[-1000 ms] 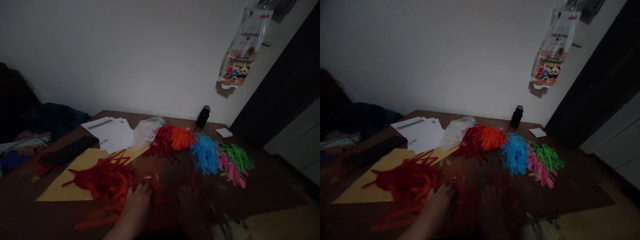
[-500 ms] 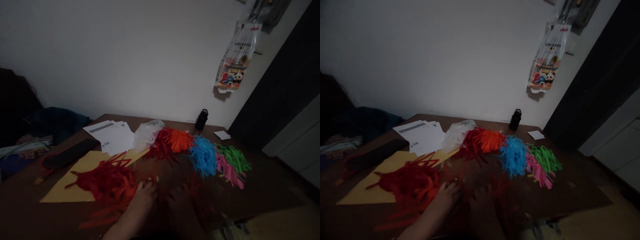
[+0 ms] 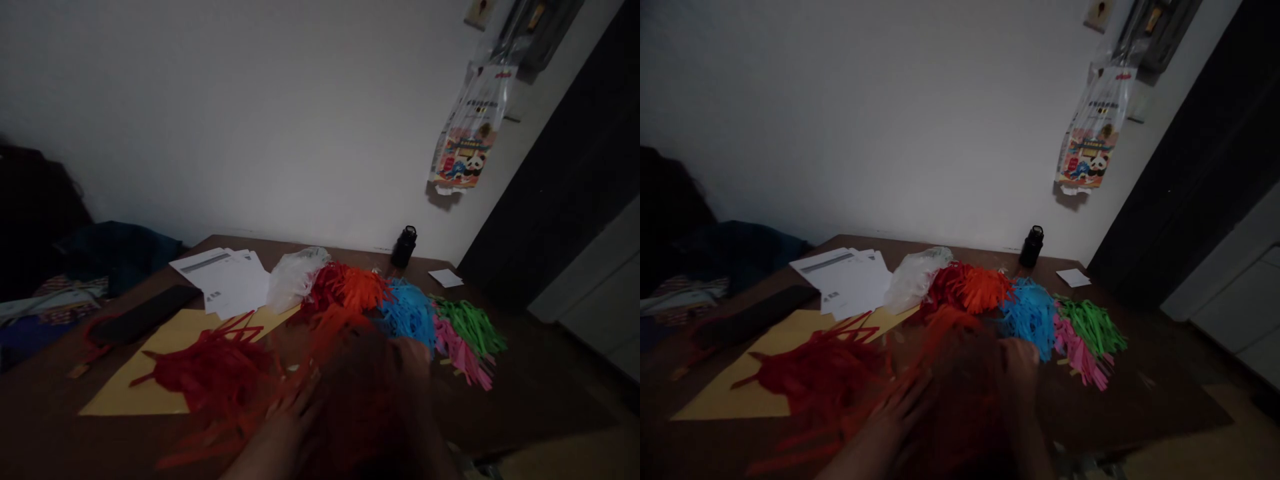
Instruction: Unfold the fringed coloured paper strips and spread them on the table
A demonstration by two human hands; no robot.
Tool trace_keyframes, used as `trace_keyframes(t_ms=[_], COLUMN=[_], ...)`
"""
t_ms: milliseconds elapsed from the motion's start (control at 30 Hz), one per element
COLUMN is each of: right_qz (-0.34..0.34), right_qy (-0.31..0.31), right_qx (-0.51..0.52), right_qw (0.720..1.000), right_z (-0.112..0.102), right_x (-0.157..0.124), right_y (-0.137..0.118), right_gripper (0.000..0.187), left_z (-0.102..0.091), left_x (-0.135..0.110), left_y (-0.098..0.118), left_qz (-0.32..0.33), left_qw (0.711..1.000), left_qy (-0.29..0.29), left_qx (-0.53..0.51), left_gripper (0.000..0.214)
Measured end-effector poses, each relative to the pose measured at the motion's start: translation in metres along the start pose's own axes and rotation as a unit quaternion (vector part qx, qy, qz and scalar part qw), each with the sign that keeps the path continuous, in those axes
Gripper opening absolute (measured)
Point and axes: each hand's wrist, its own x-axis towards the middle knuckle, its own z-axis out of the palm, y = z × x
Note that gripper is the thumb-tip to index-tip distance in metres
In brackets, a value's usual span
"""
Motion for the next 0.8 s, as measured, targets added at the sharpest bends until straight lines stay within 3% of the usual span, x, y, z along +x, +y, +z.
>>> trace_keyframes(t_ms=[133,233,300,367,400,467,533,600,700,800], right_qz=[0.103,0.148,0.058,-0.124,-0.207,-0.27,-0.311,-0.331,-0.314,-0.266], right_qy=[0.13,0.215,0.188,0.104,0.064,0.009,-0.015,-0.023,-0.054,-0.106], right_qx=[-0.05,-0.106,-0.131,-0.118,-0.097,-0.043,0.001,0.033,0.071,0.117], right_qw=[0.985,0.959,0.972,0.98,0.971,0.962,0.95,0.943,0.945,0.951], right_z=[-0.047,-0.079,-0.092,-0.097,-0.096,-0.09,-0.082,-0.074,-0.065,-0.057], right_x=[0.007,0.006,0.008,0.01,0.011,0.011,0.007,0.001,-0.008,-0.012], right_y=[0.055,0.075,0.064,0.032,0.012,-0.032,-0.066,-0.085,-0.09,-0.084], right_gripper=[0.031,0.035,0.03,0.023,0.029,0.051,0.051,0.04,0.027,0.024], left_z=[0.011,0.015,0.006,-0.015,-0.029,-0.058,-0.083,-0.099,-0.101,-0.083], left_x=[-0.001,0.001,0.003,0.001,-0.001,-0.007,-0.011,-0.012,-0.009,-0.011], left_y=[-0.008,-0.013,-0.013,-0.007,-0.002,0.011,0.026,0.04,0.052,0.052], left_qz=[-0.051,-0.05,-0.028,-0.001,0.009,-0.002,-0.003,-0.004,-0.047,-0.103], left_qw=[0.997,0.996,0.996,0.988,0.979,0.955,0.939,0.929,0.898,0.821], left_qy=[0.039,0.063,0.09,0.137,0.168,0.235,0.246,0.211,0.085,-0.024], left_qx=[0.035,0.031,-0.002,-0.071,-0.113,-0.182,-0.24,-0.305,-0.429,-0.561], left_gripper=[0.081,0.081,0.063,0.035,0.029,0.025,0.023,0.022,0.02,0.028])
